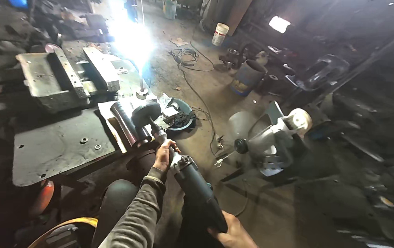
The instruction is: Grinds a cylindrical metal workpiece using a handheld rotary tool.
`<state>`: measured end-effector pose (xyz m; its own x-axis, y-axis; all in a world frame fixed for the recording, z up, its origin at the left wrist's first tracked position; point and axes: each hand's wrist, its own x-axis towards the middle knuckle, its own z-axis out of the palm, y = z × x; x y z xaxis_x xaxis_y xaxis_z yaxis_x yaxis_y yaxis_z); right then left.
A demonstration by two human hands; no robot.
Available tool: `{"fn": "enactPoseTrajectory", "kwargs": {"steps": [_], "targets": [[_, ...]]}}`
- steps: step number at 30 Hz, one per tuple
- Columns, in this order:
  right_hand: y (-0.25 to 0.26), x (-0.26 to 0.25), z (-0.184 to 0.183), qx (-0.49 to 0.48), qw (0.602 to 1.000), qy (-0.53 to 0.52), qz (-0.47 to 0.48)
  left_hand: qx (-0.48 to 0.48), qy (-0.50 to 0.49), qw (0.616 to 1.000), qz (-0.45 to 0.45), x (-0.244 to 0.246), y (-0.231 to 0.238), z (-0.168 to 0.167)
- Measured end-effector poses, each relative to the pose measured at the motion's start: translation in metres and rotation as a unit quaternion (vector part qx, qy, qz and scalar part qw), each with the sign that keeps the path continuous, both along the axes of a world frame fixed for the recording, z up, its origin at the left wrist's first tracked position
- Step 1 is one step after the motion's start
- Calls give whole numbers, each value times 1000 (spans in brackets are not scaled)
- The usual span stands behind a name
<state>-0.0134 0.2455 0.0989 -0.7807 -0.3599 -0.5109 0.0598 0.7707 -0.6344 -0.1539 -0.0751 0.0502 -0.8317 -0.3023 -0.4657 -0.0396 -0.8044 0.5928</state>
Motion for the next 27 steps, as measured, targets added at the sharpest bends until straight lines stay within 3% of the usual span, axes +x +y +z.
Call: {"fn": "enactPoseTrajectory", "kwargs": {"steps": [10,18,27], "targets": [[4,-7,-7,-27,999,-16,-18,-15,-22,1000,-5,-10,4,-9],[-7,9,17,43,998,12,44,-7,59,998,19,37,-12,12],[-13,21,17,89,991,21,100,-5,140,989,43,78,-30,-9]]}}
